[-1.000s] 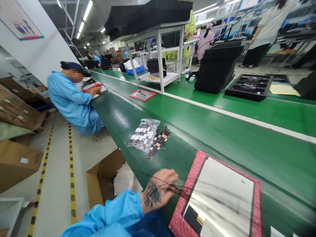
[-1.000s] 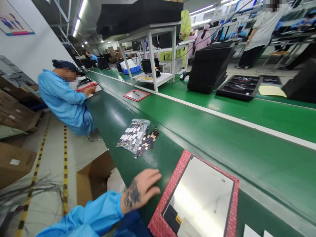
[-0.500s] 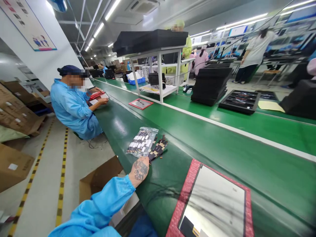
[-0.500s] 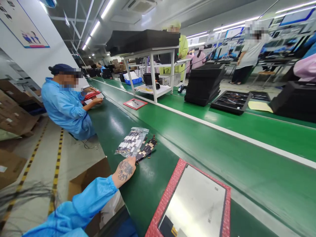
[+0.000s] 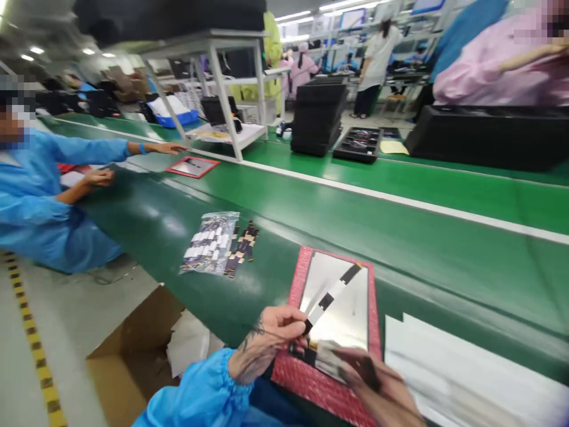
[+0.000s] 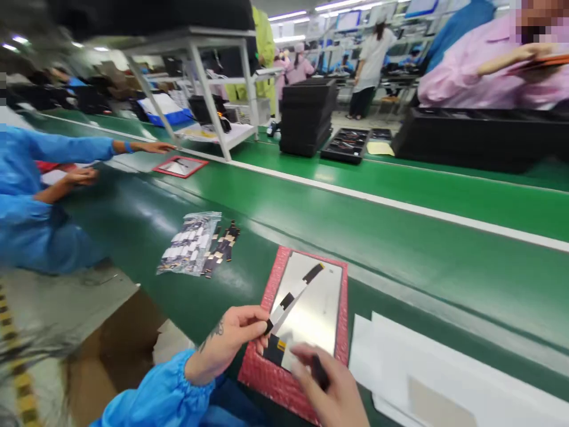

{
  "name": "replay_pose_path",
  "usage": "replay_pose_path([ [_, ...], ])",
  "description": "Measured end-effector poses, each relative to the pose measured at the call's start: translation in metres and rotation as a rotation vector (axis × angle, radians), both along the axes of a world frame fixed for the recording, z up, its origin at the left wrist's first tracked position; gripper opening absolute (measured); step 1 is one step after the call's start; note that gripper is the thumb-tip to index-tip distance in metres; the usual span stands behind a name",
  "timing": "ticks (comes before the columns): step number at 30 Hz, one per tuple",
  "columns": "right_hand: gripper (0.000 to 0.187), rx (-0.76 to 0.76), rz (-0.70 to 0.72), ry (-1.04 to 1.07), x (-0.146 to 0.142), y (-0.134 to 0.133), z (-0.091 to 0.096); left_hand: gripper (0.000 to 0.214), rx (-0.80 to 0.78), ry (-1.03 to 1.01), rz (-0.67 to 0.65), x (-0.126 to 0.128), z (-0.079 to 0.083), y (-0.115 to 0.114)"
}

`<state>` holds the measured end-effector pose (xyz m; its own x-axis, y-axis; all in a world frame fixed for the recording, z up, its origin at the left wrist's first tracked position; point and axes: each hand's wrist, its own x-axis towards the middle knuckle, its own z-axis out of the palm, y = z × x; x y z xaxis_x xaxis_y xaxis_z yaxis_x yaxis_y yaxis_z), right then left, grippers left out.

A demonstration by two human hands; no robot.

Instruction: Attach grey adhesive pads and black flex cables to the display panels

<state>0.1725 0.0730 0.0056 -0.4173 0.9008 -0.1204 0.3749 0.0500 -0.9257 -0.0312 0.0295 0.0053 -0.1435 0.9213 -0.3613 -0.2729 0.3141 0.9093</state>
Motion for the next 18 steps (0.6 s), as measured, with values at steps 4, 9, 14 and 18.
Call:
replay_pose_path([
  [4,0.038,-0.330,-0.019,0.191,-0.013,0.015,0.025,0.053,0.020,-0.188,-0.027,0.030,-0.001,0.005],
  [9,0.043,-0.471,-0.018,0.239,-0.015,0.025,0.020,0.049,-0.010,-0.029,-0.127,0.015,0.005,0.002],
  [14,0.043,-0.513,-0.010,0.201,-0.013,0.031,0.010,0.032,0.255,0.498,-0.062,-0.001,-0.006,-0.013],
  [18,0.046,-0.562,0.010,0.170,-0.018,0.031,0.011,0.020,0.413,0.511,-0.104,0.006,-0.011,-0.019],
])
